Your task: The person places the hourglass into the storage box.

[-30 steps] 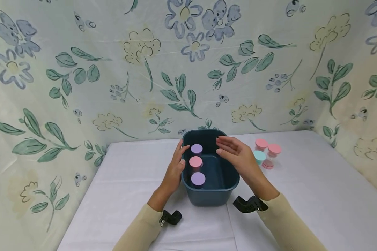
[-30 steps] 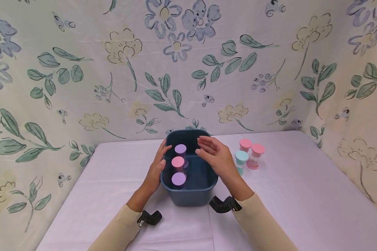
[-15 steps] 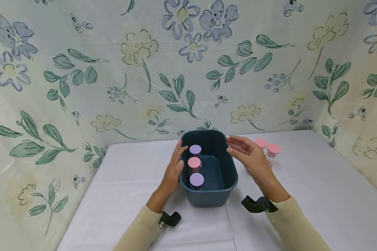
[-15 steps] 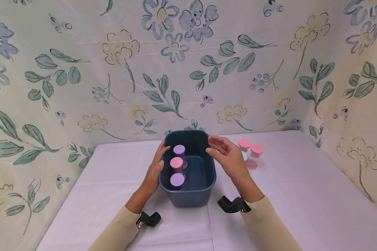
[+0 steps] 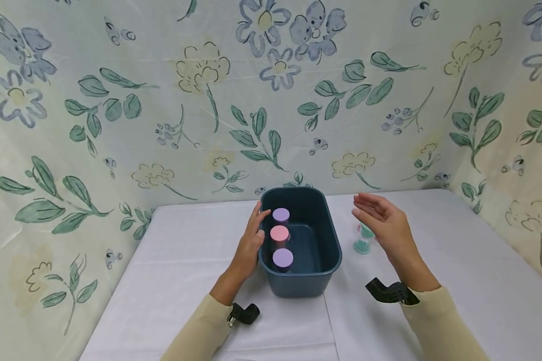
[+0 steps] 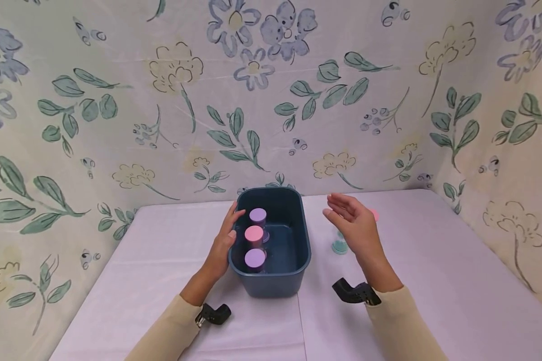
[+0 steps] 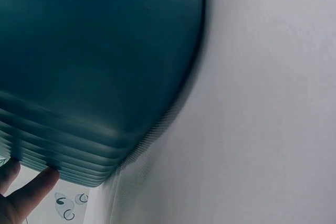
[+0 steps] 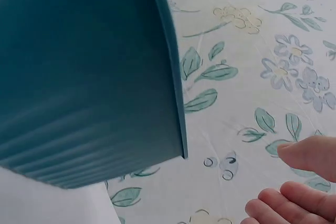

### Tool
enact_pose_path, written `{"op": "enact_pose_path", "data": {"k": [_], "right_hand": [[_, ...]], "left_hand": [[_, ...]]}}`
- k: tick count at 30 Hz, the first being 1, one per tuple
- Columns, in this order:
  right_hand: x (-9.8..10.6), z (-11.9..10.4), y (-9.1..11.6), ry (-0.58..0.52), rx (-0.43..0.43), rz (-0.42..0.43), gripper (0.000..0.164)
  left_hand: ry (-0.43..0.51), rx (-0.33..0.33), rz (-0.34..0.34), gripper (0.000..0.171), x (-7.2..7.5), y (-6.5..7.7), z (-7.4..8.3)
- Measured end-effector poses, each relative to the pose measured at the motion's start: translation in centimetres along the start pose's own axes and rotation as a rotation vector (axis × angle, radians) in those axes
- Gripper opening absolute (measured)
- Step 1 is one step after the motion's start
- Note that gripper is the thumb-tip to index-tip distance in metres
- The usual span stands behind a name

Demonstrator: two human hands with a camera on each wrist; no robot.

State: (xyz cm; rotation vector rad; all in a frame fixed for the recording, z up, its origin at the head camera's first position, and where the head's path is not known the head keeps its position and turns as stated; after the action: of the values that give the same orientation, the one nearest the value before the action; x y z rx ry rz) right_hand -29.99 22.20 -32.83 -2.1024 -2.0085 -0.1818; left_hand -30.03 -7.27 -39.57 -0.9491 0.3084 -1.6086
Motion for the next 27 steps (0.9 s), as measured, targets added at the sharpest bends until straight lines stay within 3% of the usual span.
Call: {"op": "enact_pose_path", "data": {"k": [10,17,27], "right_hand": [[2.4,2.1,-0.4,0.029,-0.100,0.070,0.061],[3.3,3.0,-0.9,0.058,-0.124,0.098,0.060],[3.9,4.4,-1.4,0.149,-0.167,0.086,0.063]], "left_hand": [[-0.009,-0.008,0.003,0.054,0.1,0.1,0.0],[-0.009,-0.007,0.003,0.054,0.3,-0.1,0.2],[-0.005,-0.007,0.007,0.053,0.1,0.1,0.1]]}}
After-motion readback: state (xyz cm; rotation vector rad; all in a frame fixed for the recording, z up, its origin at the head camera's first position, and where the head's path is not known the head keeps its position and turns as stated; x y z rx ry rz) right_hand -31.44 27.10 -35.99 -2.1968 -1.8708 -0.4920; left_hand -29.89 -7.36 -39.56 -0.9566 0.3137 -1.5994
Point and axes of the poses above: each hand's wrist, its own y-axis away from the middle knuckle, its own x-axis out of the back of the hand, z = x × y, the point moved 9 cm from there along -y, towards the middle knuckle, and after that the axes turned 12 degrees about -x, right-handed, at the moved point
